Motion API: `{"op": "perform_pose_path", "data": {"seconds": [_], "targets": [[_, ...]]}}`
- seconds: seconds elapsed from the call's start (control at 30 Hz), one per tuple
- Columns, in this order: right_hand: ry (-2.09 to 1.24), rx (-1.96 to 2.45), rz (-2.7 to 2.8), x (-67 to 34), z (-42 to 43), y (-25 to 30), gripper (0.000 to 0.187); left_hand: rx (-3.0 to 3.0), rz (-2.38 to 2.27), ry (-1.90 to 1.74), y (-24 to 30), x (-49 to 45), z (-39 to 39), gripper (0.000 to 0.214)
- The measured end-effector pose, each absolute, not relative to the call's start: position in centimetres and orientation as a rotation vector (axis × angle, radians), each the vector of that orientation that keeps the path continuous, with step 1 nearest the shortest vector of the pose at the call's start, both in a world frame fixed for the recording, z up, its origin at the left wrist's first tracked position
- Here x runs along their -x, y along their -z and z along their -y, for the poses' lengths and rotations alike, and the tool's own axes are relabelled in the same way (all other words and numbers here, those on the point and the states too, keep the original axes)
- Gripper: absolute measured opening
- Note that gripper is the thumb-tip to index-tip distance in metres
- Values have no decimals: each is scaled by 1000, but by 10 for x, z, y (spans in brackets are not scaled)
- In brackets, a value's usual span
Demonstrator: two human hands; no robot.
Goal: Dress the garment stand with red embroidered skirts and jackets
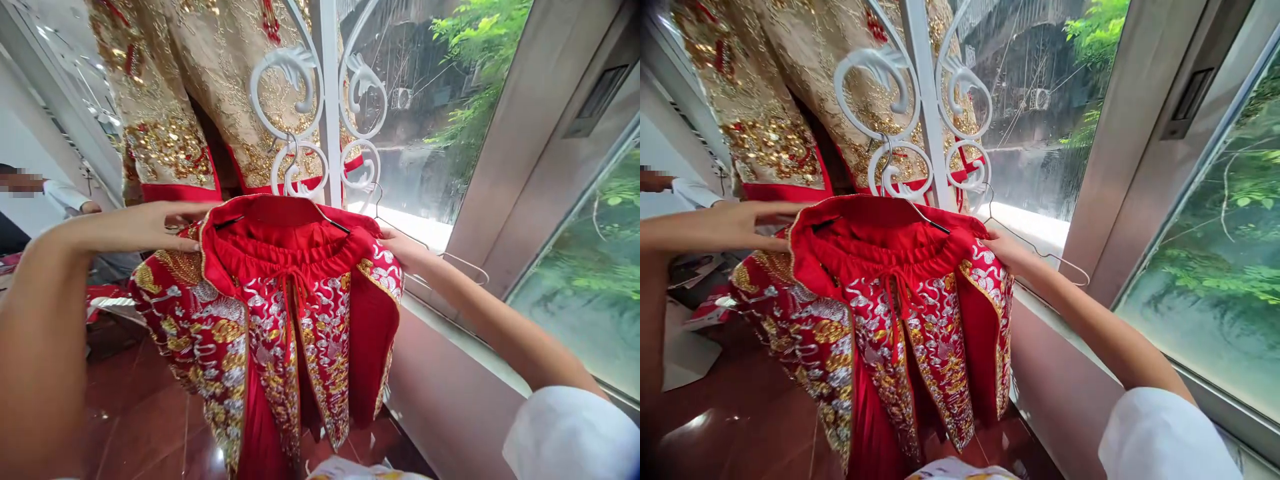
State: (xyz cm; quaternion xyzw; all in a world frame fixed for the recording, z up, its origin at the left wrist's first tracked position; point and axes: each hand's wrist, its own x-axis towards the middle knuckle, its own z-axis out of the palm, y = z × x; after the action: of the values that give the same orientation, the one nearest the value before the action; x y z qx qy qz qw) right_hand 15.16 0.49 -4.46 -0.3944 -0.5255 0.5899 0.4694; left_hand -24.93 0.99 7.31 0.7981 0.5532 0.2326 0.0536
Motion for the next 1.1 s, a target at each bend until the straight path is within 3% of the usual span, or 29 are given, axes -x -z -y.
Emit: {"op": "perform_pose_path", "data": {"seconds": [0.03,0.13,0.33,0.57,0.73,0.83,1.0,1.1], "targets": [[-1472,965,1264,-148,1,45,22,-2663,-1537,-837,-71,231,6,60],[-1524,931,1270,-145,16,43,23,-3067,-1037,-1422,-50,145,43,40],[-1398,1054,1457,-154,22,45,26,-3434,-787,-899,-2,18,34,34],[-922,923,1545,-146,12,62,18,-3176,-567,-1093,-12,80,54,42],[-717,767,1196,-129,16,96,38,-2980,-498,-1113,-13,101,64,30],[-658,796,950,-124,18,127,36,-2920,-638,-1049,-19,103,68,27],[-632,939,996,-119,12,154,28,-2892,-970,-626,-48,91,84,19],[-660,838,1011,-108,19,142,28,-2931,-1282,-451,-60,69,88,41]]}}
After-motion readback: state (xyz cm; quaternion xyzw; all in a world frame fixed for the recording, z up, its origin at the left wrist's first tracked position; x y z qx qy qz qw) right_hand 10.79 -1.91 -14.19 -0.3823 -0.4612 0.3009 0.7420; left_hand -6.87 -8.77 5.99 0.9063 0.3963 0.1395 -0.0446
